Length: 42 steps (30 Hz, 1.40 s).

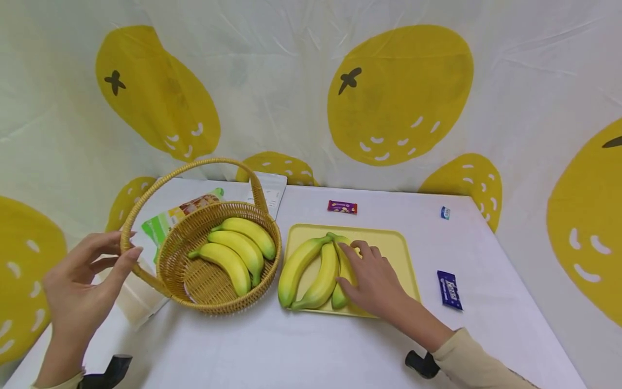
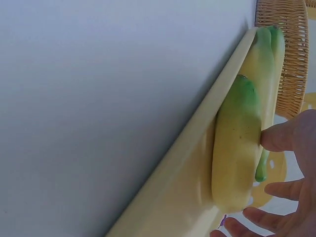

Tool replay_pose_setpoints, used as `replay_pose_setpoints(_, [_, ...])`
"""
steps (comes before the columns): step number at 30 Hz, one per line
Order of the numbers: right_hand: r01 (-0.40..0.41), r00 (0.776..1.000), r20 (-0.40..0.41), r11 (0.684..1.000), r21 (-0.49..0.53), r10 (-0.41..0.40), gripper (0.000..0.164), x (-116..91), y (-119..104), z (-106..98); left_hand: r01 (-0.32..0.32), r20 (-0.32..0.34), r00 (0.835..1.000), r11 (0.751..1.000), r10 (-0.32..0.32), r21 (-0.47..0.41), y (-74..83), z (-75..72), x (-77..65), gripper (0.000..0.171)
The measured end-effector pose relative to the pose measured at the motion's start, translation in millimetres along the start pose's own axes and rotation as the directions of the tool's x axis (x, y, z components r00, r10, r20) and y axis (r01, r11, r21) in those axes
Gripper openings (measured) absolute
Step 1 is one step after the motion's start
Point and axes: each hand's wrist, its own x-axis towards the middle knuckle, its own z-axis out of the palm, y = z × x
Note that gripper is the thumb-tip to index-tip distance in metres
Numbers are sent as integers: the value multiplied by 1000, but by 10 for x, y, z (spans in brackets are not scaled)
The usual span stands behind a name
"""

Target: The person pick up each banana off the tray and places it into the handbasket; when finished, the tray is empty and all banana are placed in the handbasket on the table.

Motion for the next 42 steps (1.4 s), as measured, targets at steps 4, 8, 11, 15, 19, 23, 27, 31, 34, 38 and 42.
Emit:
replay_pose_setpoints(4, [-24,1000,4,1000,16,24,68,-27,27,26,4,-3,1000,1000,-4,1,-1,-3,-6,35])
replay_pose_setpoints(8, [-66,998,20,998,14,66,66,-23,38,22,-1,-3,1000,1000,1,-4,-2,-5,-5,35])
replay_pose_setpoints(11, [-105,994,42,994,9,104,67,-5,47,8,-1,-3,1000,1000,1,-6,-15,-8,-11,36])
replay_pose_setpoints(15, [-148,987,70,989,9,148,70,25,70,-2,3,-3,1000,1000,-3,-3,-24,-12,-20,36])
replay_pose_setpoints(19, [-156,984,83,988,11,155,71,59,104,-8,3,-4,1000,1000,-3,-5,-22,-17,-24,37])
replay_pose_setpoints(23, [-149,985,86,989,2,148,70,103,156,3,9,-7,1000,1000,-10,-7,-10,-19,-31,37])
replay_pose_setpoints(27, [-156,984,85,988,-14,157,71,138,218,39,6,-5,1000,1000,-6,-12,16,-15,-27,36])
replay_pose_setpoints(31, [-157,985,64,988,-11,158,70,155,265,70,-12,1,1000,1000,12,-26,34,-9,-4,36])
replay_pose_setpoints(34, [-144,989,41,990,-2,144,69,169,284,85,-19,4,1000,999,19,-29,31,-11,7,36])
replay_pose_setpoints(38, [-135,991,21,991,1,135,66,195,305,100,-8,3,1000,1000,8,-20,17,-16,4,37])
replay_pose_setpoints(42, [-146,989,32,989,0,146,66,220,318,98,3,4,1000,1000,-3,-12,14,-17,-1,38])
